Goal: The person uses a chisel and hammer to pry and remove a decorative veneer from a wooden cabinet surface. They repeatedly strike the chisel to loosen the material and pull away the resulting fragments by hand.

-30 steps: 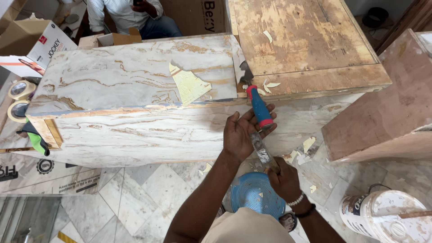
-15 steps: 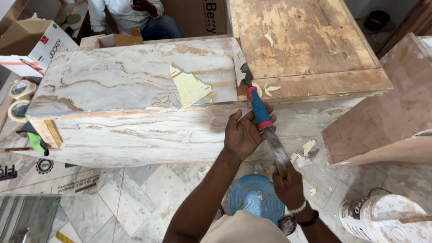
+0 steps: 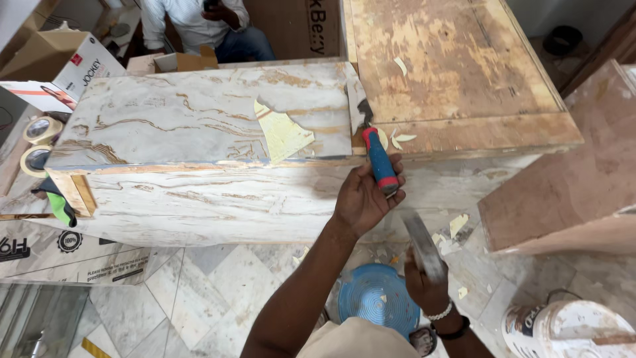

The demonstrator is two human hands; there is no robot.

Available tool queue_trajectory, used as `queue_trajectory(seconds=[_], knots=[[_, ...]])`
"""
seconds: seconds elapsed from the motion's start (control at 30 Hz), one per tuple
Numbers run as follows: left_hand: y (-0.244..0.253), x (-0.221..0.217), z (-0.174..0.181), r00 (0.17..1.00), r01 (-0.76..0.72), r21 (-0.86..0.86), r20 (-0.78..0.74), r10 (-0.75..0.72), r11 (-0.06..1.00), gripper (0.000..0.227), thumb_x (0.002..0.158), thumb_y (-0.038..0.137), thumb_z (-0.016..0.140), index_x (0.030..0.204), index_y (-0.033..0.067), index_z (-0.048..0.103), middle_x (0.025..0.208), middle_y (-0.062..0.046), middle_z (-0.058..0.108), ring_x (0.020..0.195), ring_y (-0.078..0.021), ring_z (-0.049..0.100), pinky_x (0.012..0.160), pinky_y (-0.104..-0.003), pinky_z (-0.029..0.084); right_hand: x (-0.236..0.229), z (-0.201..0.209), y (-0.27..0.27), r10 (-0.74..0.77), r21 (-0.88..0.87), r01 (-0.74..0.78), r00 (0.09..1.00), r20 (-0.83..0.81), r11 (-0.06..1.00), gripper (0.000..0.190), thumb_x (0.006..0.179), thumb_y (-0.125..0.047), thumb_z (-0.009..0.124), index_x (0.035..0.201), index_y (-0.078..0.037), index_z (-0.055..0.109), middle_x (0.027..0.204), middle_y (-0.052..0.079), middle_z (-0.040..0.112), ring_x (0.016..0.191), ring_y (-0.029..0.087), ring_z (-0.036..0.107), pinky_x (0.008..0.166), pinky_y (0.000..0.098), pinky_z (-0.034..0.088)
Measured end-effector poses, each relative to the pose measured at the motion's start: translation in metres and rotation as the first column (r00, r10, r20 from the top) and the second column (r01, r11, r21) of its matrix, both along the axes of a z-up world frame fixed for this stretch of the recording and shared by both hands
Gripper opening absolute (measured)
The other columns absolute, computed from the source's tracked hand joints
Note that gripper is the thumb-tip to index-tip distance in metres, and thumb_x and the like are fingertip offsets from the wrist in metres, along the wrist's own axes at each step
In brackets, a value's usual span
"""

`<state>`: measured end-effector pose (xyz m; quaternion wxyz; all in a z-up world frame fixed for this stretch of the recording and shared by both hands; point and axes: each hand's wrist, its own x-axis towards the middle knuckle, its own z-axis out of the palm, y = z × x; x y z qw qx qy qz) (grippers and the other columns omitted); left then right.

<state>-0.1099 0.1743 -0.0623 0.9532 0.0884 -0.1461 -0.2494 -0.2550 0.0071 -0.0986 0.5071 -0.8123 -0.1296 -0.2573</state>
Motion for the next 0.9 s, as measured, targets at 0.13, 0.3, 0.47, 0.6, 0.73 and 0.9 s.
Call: queue_trajectory(seconds=[0.13,0.3,0.47,0.6,0.73,0.9], knots=[[-0.002,-0.014,-0.006,0.998,-0.001,0.002,-0.056,0.001,1.000,0.058,0.110,0.038,0.050,0.150,-0.0041,0.048,0.126,-0.012,0.066,0.112,-0.0239,0.066,0.101,-0.040,0.053,0.014,-0.040,-0.014,-0.106,-0.167,0.039,0.902,-0.418,0.985,0.019,0.092,-0.014,0.061,0.091,0.005,0.065,0.068,0.020,0.066,0.056,0.026,0.066,0.054,0.0382,0.052],[0.003,-0.008,-0.001,0.999,0.026,0.013,-0.031,-0.025,1.000,0.049,0.113,0.033,0.055,0.147,-0.0018,0.051,0.117,-0.008,0.066,0.105,-0.0210,0.065,0.095,-0.038,0.053,0.019,-0.063,-0.016,-0.044,-0.087,0.026,0.977,-0.208,0.996,0.018,0.086,-0.011,0.061,0.097,0.002,0.068,0.068,0.020,0.066,0.054,0.027,0.066,0.051,0.0371,0.052],[0.004,-0.004,0.009,0.997,0.028,0.099,-0.081,-0.020,0.995,0.046,0.110,0.036,0.054,0.141,0.0015,0.053,0.113,-0.006,0.067,0.103,-0.0209,0.066,0.094,-0.038,0.053,0.021,-0.037,-0.011,-0.054,-0.129,0.029,0.980,-0.194,0.991,0.017,0.090,-0.012,0.062,0.101,0.001,0.065,0.071,0.020,0.066,0.059,0.031,0.065,0.054,0.0382,0.051],[0.008,-0.004,0.016,0.990,0.001,0.204,-0.139,0.028,0.979,0.046,0.107,0.037,0.051,0.137,0.0023,0.053,0.113,-0.006,0.068,0.107,-0.0214,0.068,0.097,-0.039,0.054,0.010,-0.018,-0.008,-0.098,-0.075,0.077,0.941,-0.323,0.994,0.020,0.088,-0.011,0.060,0.105,-0.002,0.067,0.066,0.017,0.069,0.051,0.028,0.068,0.051,0.0374,0.053],[0.008,0.000,0.015,0.996,0.024,0.091,-0.082,-0.017,0.996,0.045,0.112,0.039,0.050,0.137,0.0010,0.054,0.113,-0.006,0.067,0.106,-0.0226,0.067,0.098,-0.041,0.055,0.025,-0.012,-0.006,-0.006,-0.259,0.008,1.000,0.011,0.966,0.032,0.090,-0.008,0.057,0.119,0.003,0.064,0.084,0.022,0.069,0.058,0.028,0.065,0.054,0.0361,0.051],[0.009,0.012,0.011,0.998,0.040,0.085,-0.050,-0.035,0.996,0.045,0.113,0.039,0.049,0.137,0.0007,0.055,0.113,-0.007,0.068,0.106,-0.0231,0.067,0.097,-0.041,0.054,0.020,-0.021,0.000,0.048,0.037,-0.042,0.982,-0.182,0.998,0.016,0.085,-0.005,0.061,0.100,-0.002,0.066,0.065,0.009,0.066,0.054,0.016,0.066,0.052,0.0325,0.052]])
